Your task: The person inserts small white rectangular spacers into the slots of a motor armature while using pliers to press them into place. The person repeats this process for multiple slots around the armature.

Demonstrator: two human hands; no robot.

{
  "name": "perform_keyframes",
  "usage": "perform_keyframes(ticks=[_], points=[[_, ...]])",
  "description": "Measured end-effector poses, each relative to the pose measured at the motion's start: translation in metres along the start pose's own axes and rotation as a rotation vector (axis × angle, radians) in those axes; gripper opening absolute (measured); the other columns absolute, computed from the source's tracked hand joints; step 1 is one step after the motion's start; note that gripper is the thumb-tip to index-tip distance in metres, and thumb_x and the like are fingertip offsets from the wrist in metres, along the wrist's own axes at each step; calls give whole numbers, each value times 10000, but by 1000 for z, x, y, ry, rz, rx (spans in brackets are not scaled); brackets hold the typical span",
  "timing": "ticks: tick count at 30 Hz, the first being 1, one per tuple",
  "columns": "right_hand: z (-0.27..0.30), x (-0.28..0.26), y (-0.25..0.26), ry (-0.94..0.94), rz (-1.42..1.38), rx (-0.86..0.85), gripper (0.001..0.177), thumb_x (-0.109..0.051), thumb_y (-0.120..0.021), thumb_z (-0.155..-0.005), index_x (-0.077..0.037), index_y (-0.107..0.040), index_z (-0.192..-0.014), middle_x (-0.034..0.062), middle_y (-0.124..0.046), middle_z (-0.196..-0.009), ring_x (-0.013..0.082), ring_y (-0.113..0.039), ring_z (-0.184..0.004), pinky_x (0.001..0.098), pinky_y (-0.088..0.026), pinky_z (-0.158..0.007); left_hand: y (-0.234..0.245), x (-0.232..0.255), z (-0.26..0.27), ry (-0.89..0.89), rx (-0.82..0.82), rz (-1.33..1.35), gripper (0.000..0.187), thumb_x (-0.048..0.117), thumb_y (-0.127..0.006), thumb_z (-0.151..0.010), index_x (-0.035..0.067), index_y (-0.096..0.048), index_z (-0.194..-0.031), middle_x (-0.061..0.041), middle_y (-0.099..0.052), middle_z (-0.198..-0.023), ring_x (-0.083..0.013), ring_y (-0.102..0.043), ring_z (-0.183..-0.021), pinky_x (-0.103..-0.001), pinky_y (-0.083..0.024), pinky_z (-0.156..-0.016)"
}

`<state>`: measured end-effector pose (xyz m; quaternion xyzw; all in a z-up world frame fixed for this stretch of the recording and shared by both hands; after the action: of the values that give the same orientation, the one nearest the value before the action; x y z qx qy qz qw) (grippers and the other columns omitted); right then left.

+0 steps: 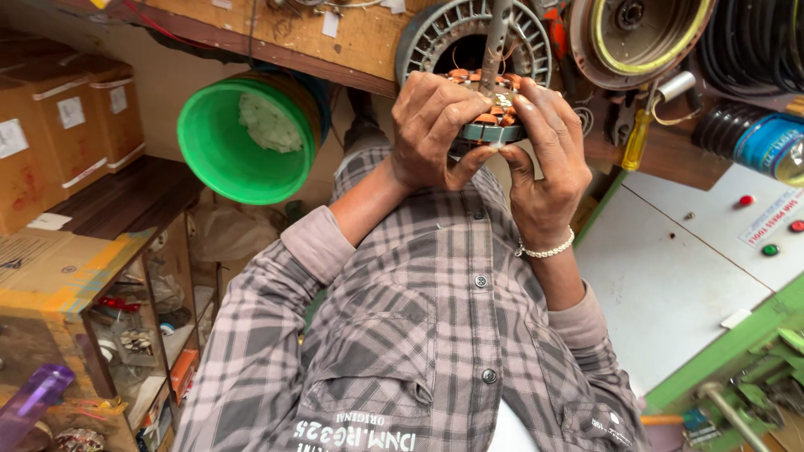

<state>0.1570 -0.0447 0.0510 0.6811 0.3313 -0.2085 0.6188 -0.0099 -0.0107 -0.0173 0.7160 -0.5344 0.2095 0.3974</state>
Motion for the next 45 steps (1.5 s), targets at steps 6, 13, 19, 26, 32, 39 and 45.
perform_keyframes(ticks=[6, 13, 19, 26, 32, 39, 45], points=[[2, -4, -2, -21, 21, 2, 449, -333, -674, -1068, -10, -656, -1379, 132, -657, -1438, 337, -590, -1414, 431, -516, -1204, -1, -3, 2, -12, 2, 36, 422, 456, -692, -1008, 59, -653, -1144, -52, -695, -1025, -228, -660, -924, -398, -504, -830], [1, -9, 2, -45, 14, -20, 432, -332, -674, -1078, -8, -670, -1364, 129, -675, -1420, 332, -588, -1433, 422, -491, -1199, -1, -5, 1, -13, -1, 55, 409, 459, -707, -995, 69, -657, -1106, -44, -702, -1001, -226, -659, -898, -393, -499, -824], [0, -12, 4, -72, -7, -40, 423, -337, -705, -1074, -3, -684, -1332, 127, -693, -1393, 329, -595, -1427, 417, -483, -1206, 2, -8, 3, -33, -18, 61, 419, 428, -744, -970, 38, -663, -1099, -70, -702, -995, -245, -641, -869, -407, -488, -809], [-2, -12, 6, -54, -4, -42, 389, -310, -712, -1069, -7, -686, -1311, 122, -702, -1365, 324, -612, -1396, 431, -484, -1202, 1, -8, 1, -22, -21, 74, 418, 429, -748, -964, 42, -668, -1099, -65, -697, -990, -244, -648, -875, -410, -492, -820], [-2, -12, 5, -54, 5, -42, 383, -304, -708, -1073, -11, -678, -1317, 116, -697, -1365, 323, -598, -1404, 428, -489, -1195, -1, -7, 1, -10, -3, 74, 386, 407, -742, -957, 46, -681, -1078, -60, -695, -969, -237, -645, -861, -400, -491, -808], [-5, -14, 4, -109, -46, -37, 414, -341, -675, -1075, -18, -662, -1334, 124, -671, -1390, 323, -583, -1398, 386, -565, -1115, -2, -4, 0, 37, 11, 76, 400, 441, -713, -1000, 58, -667, -1108, -65, -702, -1015, -249, -644, -918, -415, -515, -855], [-21, -1, 12, -17, -115, -99, 503, -380, -696, -1061, -27, -627, -1414, 136, -649, -1453, 300, -603, -1404, 414, -515, -1193, 7, 4, -13, 161, -22, 62, 497, 546, -609, -1058, 57, -669, -1129, -86, -673, -1059, -286, -629, -970, -416, -513, -887]])
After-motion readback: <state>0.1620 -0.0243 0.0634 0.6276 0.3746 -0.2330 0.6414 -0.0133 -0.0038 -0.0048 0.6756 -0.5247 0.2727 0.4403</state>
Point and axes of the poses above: each hand's wrist, its own z-axis away from the middle knuckle, its own y-axis out of the back of the hand, x = y × z, the point moved 1 cm from there along -z, towards the middle knuckle
